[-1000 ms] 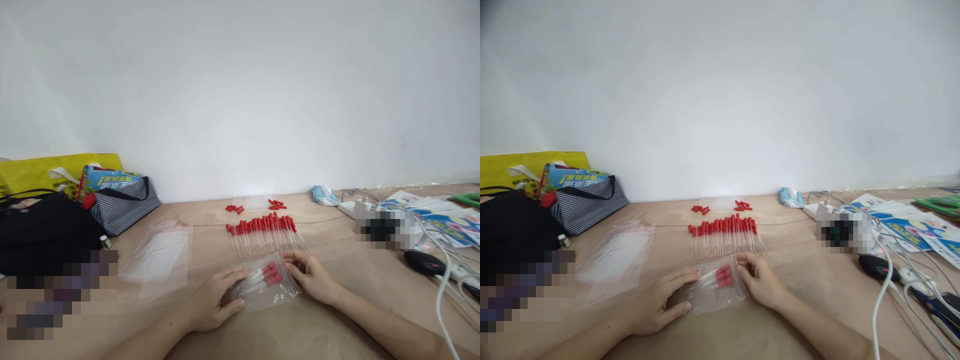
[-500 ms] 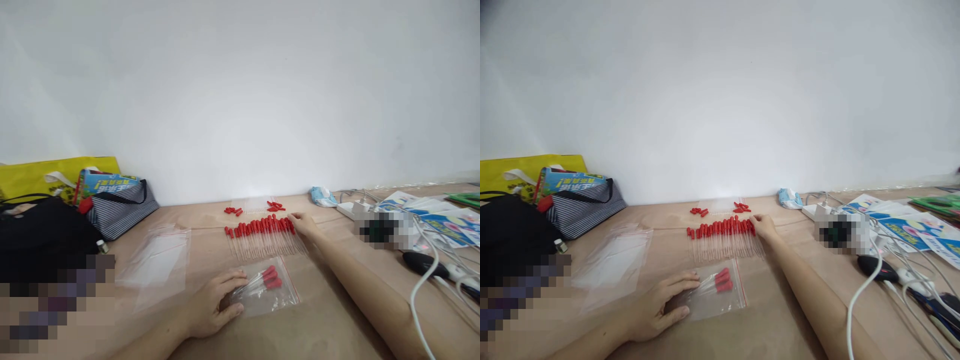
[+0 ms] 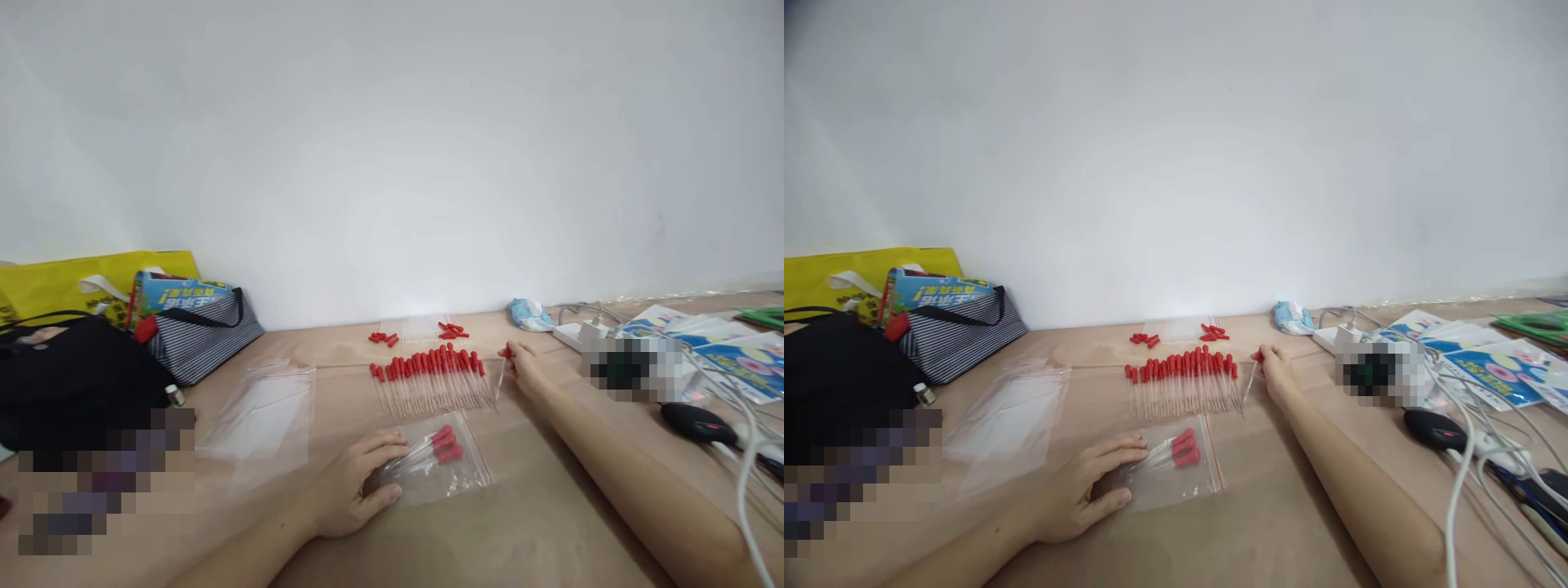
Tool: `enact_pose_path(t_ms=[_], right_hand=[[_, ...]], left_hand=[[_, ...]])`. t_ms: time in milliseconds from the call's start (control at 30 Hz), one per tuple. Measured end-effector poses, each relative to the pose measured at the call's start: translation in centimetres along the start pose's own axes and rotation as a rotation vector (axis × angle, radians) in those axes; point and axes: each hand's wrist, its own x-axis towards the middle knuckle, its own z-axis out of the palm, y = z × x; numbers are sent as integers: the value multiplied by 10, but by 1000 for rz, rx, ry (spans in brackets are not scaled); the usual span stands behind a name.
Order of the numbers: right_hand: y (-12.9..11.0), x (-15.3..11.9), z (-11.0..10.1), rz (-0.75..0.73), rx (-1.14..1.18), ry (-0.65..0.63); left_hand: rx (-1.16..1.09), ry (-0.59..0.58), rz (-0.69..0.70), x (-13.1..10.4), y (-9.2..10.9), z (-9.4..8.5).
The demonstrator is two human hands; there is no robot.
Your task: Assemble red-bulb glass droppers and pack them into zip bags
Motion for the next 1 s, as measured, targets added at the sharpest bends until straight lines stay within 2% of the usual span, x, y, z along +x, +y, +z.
enact_pose_path(t_ms=[133,233,300,367,567,800,1000], right_hand=[[-7,-28,-23,18,93,77],[-11,-59,-29,55,148,35],[-14,-78,-25,84,195,-34],[-17,-91,-18,96,207,-46],[-21,-109,-2,152,245,-82],[-23,-130,7,218,236,-263],[-31,-139,9,159,-37,-522]], left_hand=[[32,-38,-26,1,2,-3],[26,-27,-16,2,1,-2],[15,-16,-6,3,-1,-1],[10,-13,2,3,-2,0],[-10,-7,1,4,-2,0],[2,-33,-13,5,6,-3],[20,-29,-29,3,7,-3]])
